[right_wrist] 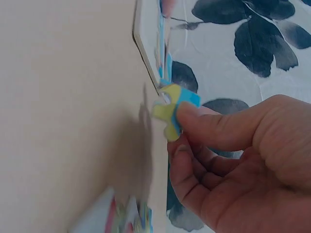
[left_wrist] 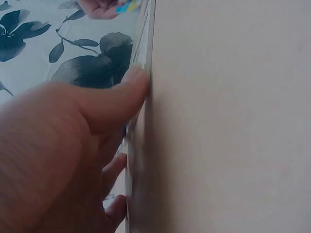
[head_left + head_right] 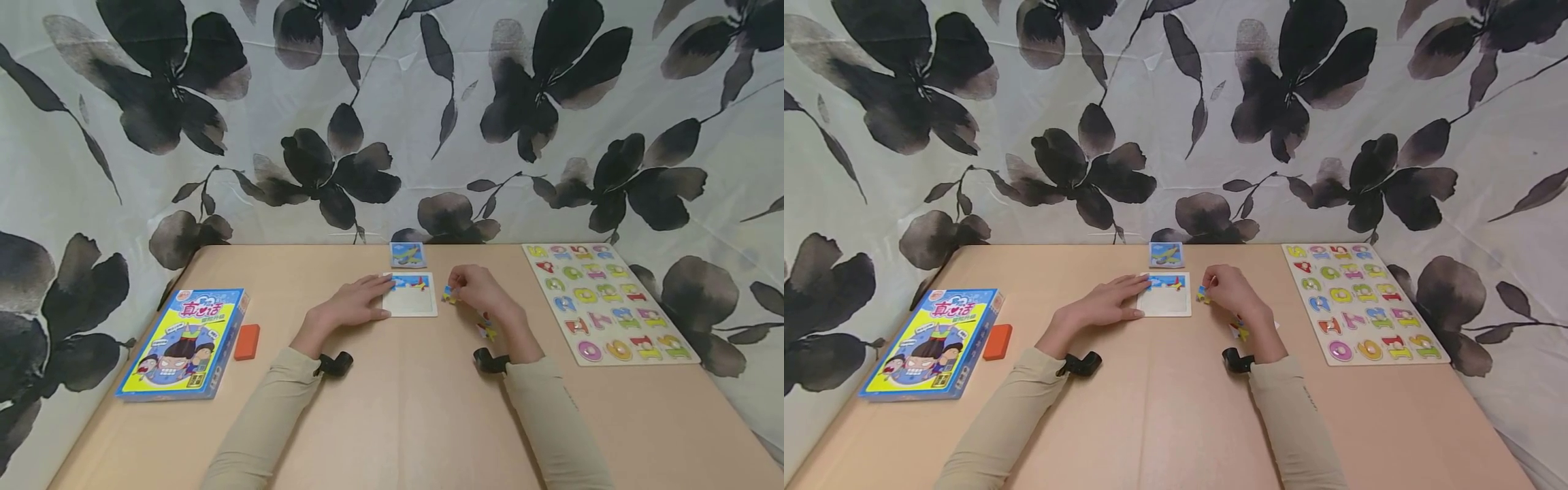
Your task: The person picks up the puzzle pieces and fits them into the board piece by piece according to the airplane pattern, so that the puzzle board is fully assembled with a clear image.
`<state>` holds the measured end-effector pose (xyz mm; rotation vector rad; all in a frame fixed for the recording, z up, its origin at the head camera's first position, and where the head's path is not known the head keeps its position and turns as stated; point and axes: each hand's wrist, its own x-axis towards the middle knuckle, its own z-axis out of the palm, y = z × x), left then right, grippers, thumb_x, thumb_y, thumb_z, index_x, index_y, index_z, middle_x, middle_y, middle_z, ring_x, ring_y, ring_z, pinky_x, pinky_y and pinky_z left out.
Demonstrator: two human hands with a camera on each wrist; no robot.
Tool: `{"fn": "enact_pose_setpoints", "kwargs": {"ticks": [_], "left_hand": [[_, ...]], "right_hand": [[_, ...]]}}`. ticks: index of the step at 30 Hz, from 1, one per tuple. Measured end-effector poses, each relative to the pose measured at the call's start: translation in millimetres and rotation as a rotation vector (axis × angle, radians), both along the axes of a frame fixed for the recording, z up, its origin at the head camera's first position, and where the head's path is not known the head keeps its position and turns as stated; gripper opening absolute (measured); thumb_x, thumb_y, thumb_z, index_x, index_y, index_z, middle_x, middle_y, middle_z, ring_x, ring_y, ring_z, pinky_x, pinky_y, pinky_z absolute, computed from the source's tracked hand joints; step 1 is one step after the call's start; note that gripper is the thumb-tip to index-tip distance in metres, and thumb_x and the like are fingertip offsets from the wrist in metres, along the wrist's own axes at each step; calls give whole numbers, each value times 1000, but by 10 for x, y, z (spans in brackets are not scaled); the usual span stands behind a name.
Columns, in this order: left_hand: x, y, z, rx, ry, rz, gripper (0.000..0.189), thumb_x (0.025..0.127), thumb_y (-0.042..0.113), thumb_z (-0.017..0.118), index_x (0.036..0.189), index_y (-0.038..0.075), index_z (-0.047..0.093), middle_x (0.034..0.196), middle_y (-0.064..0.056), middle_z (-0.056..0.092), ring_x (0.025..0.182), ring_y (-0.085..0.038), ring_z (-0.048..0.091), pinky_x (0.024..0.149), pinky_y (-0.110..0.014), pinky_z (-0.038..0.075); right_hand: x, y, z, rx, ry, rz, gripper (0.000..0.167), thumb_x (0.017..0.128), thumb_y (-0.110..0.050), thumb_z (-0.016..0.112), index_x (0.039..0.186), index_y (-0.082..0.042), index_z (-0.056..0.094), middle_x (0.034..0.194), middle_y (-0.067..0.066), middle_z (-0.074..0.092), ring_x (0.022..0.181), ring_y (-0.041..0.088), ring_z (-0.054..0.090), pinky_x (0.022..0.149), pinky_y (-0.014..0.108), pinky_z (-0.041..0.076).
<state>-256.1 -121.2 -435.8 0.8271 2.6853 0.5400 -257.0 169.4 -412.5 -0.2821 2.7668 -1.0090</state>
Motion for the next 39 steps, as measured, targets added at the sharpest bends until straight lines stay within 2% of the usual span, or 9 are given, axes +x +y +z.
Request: {"fn": "enact_pose_setpoints", "kwargs": {"ticks": [3,9,17,25,34,39], "left_hand": [[-5,2,-23,5,4,-17,72,98,43,58,158,17,27,167,1,21,156,-29,14,122,-57,19],[-1,1,-35,23,-11,-35,72,99,42,56,159,17,25,168,0,19,157,-30,11,125,-54,14],[-16,-24,-49,50,-22,-26,73,98,41,59,158,15,27,167,0,20,156,-30,11,126,-52,12],[-34,-20,-66,70,6,-37,74,97,42,60,157,12,29,167,-2,23,156,-32,13,125,-52,14],[-50,-25,-90,68,22,-45,75,97,43,60,157,12,29,166,-2,23,156,-31,14,125,-52,15],[-51,-20,-95,80,28,-51,74,97,42,61,157,11,29,166,-3,24,155,-32,15,125,-53,15]], "right_hand": [[3,-75,5,-10,10,-8,6,89,0,62,90,-5,64,83,9,58,72,22,51,58,26,41],[17,-214,8,-98,3,36,9,91,1,59,98,0,65,83,12,58,65,24,61,57,25,47],[-18,-445,-110,-134,78,58,5,87,2,66,92,-1,66,77,9,60,66,18,55,57,24,45],[-54,-633,-175,-143,47,-8,7,87,-3,71,94,-3,71,80,9,63,73,19,56,64,23,47],[-95,-833,-186,-132,-4,-85,7,82,-2,73,88,-2,69,76,7,65,65,15,57,59,21,44],[-119,-903,-175,-114,-15,-121,6,83,-4,74,82,-4,68,74,7,65,68,17,57,58,22,43]]}}
